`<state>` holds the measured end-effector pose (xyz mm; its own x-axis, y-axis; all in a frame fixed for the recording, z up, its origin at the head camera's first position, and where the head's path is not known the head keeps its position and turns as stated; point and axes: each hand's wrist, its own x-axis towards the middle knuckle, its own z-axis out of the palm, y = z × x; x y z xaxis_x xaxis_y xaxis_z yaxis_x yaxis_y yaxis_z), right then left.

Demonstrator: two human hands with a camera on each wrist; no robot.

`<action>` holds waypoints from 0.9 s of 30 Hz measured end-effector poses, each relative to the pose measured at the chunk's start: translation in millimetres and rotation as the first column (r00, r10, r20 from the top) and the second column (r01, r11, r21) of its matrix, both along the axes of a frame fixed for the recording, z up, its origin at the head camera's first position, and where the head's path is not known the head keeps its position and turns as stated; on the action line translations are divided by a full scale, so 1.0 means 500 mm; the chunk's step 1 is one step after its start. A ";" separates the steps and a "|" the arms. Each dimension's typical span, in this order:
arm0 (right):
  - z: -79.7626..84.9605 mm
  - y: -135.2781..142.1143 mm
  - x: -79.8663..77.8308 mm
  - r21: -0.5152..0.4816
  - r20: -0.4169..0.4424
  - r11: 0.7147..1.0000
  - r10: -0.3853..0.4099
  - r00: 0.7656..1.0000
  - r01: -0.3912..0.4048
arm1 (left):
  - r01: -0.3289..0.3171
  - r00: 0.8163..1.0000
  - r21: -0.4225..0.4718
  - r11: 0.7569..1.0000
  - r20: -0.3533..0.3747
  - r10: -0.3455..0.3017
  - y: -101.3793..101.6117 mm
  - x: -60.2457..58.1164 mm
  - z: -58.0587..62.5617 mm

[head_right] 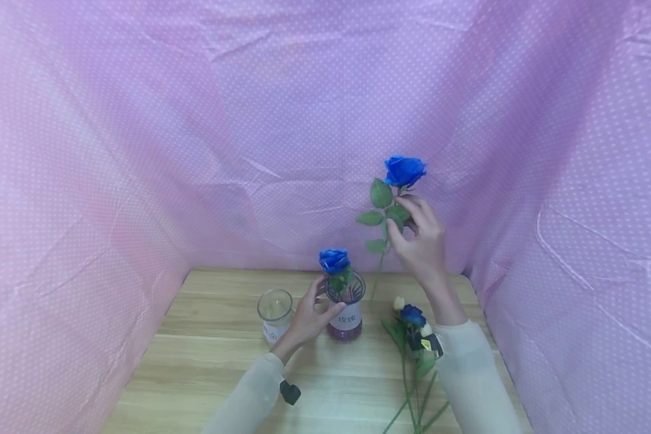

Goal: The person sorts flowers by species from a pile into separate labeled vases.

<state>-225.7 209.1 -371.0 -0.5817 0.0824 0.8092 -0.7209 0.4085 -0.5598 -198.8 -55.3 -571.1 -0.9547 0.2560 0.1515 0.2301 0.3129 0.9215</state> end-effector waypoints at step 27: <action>0.003 -0.044 -0.047 -0.109 0.011 0.994 0.027 1.000 -0.026 | 0.011 0.999 0.017 1.000 -0.035 -0.011 0.000 -0.007 -0.005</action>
